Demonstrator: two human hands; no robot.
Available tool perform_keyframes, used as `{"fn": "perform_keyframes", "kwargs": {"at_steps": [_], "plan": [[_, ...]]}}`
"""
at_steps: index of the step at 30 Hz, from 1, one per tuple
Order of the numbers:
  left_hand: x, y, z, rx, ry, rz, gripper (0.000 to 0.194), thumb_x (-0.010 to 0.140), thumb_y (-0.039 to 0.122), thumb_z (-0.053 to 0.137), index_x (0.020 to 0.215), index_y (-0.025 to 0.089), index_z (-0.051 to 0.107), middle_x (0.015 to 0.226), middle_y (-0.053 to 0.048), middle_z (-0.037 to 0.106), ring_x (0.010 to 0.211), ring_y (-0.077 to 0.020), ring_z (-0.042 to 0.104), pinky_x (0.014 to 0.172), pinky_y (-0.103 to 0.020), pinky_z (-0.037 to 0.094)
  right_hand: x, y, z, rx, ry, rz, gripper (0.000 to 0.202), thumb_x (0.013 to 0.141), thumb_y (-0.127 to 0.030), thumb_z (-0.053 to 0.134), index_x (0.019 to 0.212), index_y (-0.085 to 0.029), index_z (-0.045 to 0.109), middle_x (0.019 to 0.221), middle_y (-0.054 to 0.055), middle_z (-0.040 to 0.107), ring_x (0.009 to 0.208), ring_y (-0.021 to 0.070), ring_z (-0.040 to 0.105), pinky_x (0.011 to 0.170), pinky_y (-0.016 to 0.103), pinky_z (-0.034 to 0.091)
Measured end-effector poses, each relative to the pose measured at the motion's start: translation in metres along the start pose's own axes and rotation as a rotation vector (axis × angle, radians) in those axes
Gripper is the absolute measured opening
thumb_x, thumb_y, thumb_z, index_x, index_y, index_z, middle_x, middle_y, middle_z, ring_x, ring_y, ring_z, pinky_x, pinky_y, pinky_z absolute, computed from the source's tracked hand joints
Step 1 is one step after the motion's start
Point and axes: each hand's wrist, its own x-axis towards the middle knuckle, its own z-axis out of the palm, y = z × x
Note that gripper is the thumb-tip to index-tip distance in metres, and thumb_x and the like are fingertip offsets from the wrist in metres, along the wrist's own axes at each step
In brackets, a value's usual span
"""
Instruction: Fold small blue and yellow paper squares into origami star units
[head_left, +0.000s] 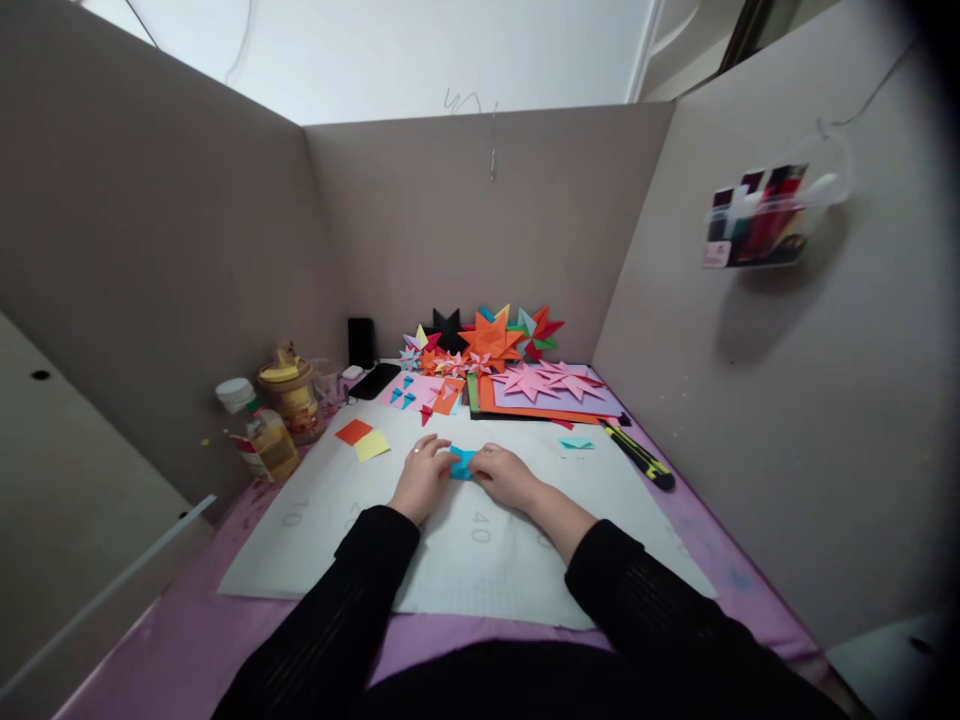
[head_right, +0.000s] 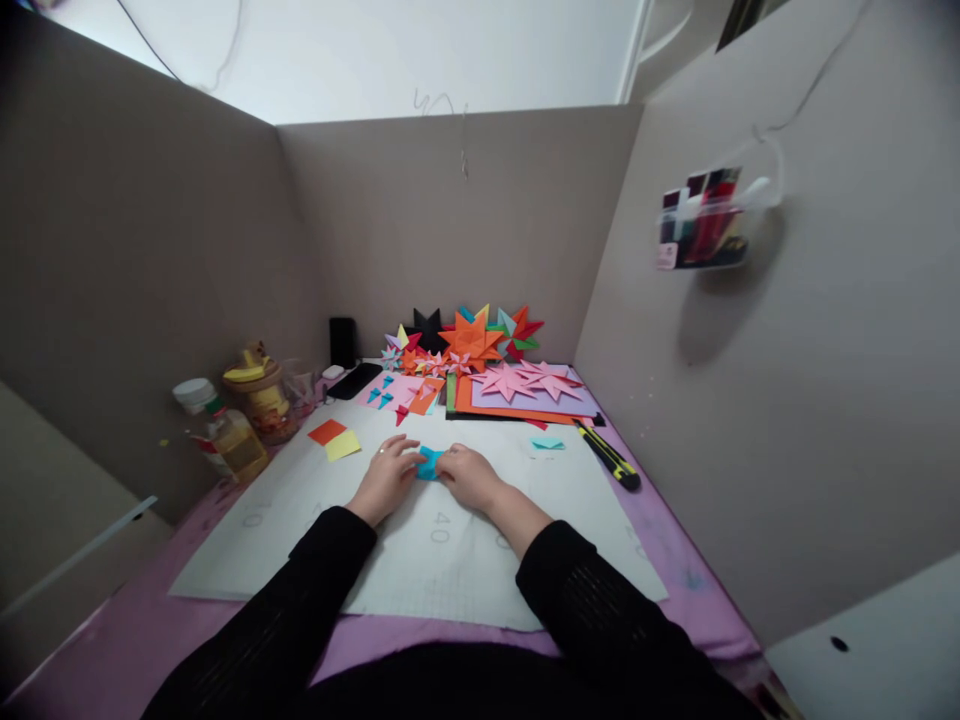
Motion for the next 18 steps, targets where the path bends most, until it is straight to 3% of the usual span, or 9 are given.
{"fn": "perform_keyframes", "kwargs": {"at_steps": [3, 6, 18], "plan": [[-0.001, -0.001, 0.001, -0.005, -0.190, 0.083, 0.035, 0.073, 0.006, 0.046, 0.088, 0.027, 0.069, 0.097, -0.003, 0.066, 0.106, -0.0224, 0.049, 0.097, -0.040, 0.032, 0.000, 0.001, -0.001, 0.060, -0.002, 0.013, 0.021, 0.073, -0.004, 0.050, 0.076, -0.021, 0.063, 0.074, 0.003, 0.063, 0.077, 0.0170, 0.052, 0.071, 0.028, 0.040], [-0.005, 0.000, -0.001, -0.022, -0.277, 0.118, 0.032, 0.077, 0.012, 0.046, 0.093, 0.027, 0.069, 0.098, -0.005, 0.067, 0.098, -0.0218, 0.054, 0.092, -0.036, 0.036, 0.003, 0.003, -0.001, 0.122, -0.001, 0.032, 0.016, 0.073, -0.007, 0.054, 0.074, -0.020, 0.063, 0.074, 0.002, 0.062, 0.077, 0.0159, 0.053, 0.076, 0.029, 0.040], [-0.016, 0.011, -0.006, -0.140, -0.227, 0.020, 0.024, 0.076, 0.018, 0.047, 0.080, 0.023, 0.070, 0.087, -0.007, 0.067, 0.092, -0.0222, 0.055, 0.085, -0.031, 0.039, 0.015, 0.017, 0.014, 0.051, 0.045, 0.252, 0.012, 0.073, -0.011, 0.054, 0.066, -0.017, 0.062, 0.074, 0.002, 0.054, 0.077, 0.0146, 0.049, 0.077, 0.028, 0.037]]}}
